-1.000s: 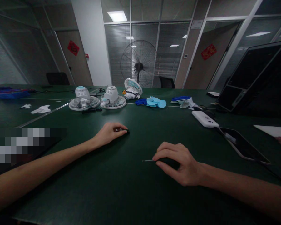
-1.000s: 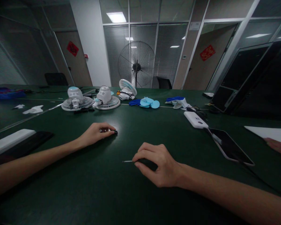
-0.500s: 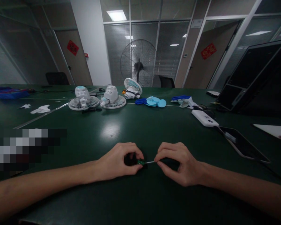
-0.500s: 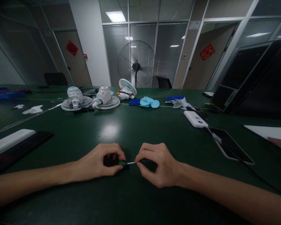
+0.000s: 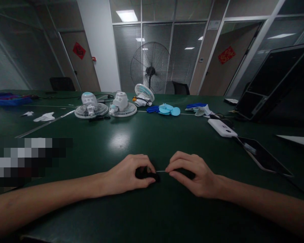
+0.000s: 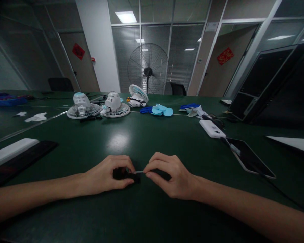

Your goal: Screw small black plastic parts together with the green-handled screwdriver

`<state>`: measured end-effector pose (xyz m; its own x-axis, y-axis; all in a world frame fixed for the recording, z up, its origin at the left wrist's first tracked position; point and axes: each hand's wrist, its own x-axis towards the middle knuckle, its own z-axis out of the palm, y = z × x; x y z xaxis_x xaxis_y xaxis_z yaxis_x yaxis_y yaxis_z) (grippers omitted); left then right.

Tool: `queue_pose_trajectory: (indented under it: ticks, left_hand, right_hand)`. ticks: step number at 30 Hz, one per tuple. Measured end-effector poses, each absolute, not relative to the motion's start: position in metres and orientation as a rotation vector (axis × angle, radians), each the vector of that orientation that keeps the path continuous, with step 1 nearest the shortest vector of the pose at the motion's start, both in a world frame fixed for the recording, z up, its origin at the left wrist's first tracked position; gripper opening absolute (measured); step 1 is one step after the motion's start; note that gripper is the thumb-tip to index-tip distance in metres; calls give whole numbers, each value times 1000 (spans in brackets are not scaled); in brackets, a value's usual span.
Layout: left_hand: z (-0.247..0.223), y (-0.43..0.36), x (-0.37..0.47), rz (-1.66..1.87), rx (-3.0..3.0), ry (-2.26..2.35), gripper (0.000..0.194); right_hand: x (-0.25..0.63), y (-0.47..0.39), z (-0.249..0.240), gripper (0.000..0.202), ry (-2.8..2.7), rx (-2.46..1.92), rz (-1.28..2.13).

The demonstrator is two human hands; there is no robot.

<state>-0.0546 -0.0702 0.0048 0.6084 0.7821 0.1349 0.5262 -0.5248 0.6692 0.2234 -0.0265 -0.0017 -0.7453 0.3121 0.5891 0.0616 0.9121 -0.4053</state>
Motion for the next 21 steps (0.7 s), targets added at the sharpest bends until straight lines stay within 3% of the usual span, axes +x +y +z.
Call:
queue_pose_trajectory:
  ticks: [8, 16, 21]
  left_hand:
    - [3, -66, -59, 533, 2257, 1009, 22]
    - [-6, -74, -61, 447, 2723, 834, 22]
    - [-5, -42, -82, 446, 2688, 916, 26]
  right_hand:
    - [223, -25, -1, 12, -2371, -278, 446]
    - [223, -26, -2, 12, -2367, -258, 447]
    - [223, -25, -1, 12, -2359, -241, 461]
